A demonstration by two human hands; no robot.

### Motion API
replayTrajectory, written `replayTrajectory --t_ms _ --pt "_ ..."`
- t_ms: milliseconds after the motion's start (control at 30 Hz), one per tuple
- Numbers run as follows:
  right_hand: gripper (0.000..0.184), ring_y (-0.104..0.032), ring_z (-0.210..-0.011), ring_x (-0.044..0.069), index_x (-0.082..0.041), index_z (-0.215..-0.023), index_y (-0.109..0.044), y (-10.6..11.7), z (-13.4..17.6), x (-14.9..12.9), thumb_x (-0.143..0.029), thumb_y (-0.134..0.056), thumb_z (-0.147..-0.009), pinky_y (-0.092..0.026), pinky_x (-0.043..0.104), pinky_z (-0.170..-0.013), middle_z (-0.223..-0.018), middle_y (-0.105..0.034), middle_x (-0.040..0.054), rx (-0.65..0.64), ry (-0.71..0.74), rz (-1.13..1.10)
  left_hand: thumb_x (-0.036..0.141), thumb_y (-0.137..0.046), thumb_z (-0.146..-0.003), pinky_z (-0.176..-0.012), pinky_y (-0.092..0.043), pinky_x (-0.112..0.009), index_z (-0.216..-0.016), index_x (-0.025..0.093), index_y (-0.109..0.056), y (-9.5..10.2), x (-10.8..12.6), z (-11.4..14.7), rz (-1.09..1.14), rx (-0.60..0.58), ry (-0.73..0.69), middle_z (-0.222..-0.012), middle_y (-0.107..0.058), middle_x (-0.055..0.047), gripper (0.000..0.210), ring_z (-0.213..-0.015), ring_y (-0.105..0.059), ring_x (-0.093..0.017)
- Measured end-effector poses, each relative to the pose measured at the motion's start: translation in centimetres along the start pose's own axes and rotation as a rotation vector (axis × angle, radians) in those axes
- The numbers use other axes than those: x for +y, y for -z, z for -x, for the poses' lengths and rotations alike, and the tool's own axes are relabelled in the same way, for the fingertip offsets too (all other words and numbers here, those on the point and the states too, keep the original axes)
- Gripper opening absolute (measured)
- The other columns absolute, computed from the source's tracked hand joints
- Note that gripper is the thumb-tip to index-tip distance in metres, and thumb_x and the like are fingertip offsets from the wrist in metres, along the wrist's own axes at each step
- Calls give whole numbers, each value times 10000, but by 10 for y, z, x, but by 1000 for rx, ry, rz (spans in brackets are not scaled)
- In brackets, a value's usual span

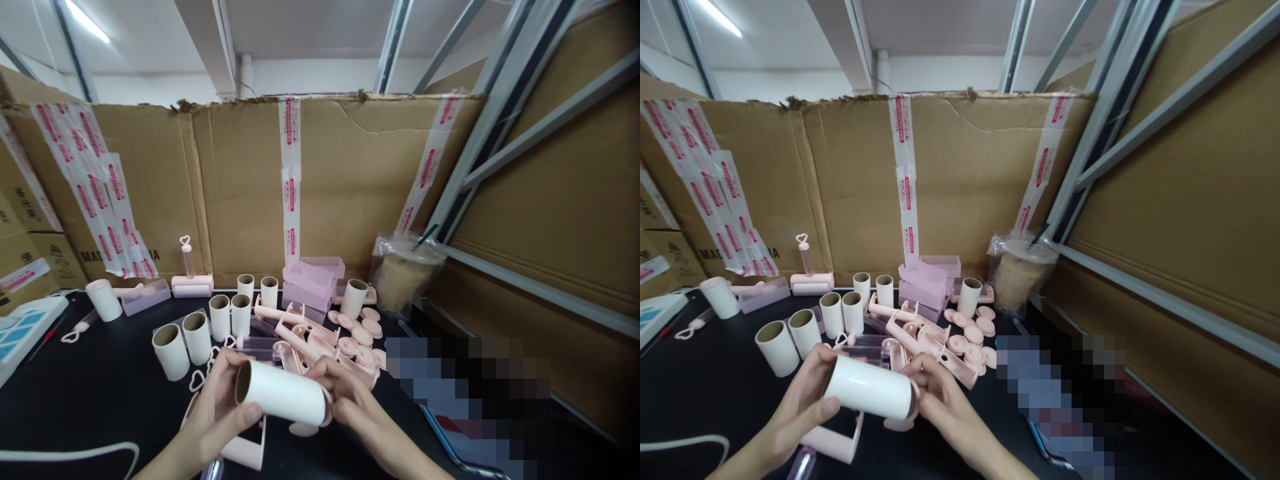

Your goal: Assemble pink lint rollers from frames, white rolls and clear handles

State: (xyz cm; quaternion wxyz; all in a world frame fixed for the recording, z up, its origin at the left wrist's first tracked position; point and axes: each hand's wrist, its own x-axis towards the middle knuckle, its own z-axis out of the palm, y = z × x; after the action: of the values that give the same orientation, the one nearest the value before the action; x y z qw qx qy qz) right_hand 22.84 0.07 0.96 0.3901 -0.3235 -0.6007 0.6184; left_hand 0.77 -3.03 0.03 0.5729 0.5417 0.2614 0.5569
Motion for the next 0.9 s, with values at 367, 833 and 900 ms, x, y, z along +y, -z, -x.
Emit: replayTrajectory --t_ms 367,833,900 --pt "207 -617 -677 181 -210 -758 -535 110 -30 -40 -413 -570 -734 -487 270 -621 -763 -629 32 344 148 996 428 -733 -618 -444 -453 -192 -935 205 -546 35 78 4 -556 621 -114 -769 -622 -9 430 -607 -584 -162" --pt "317 -618 -536 195 -184 -588 -644 152 -75 -3 -458 -564 -724 -427 257 -493 -567 -668 50 319 143 1361 533 -636 -651 -572 -516 -312 -1015 150 -468 165 97 11 -1166 749 120 -955 -650 -101 554 -631 -645 -212" --pt "310 -621 -528 187 -186 -577 -649 149 -73 -2 -449 -574 -723 -424 247 -489 -567 -672 44 340 161 1394 522 -622 -665 -572 -513 -303 -1001 142 -476 170 86 7 -1153 651 159 -934 -650 -94 528 -650 -644 -212"
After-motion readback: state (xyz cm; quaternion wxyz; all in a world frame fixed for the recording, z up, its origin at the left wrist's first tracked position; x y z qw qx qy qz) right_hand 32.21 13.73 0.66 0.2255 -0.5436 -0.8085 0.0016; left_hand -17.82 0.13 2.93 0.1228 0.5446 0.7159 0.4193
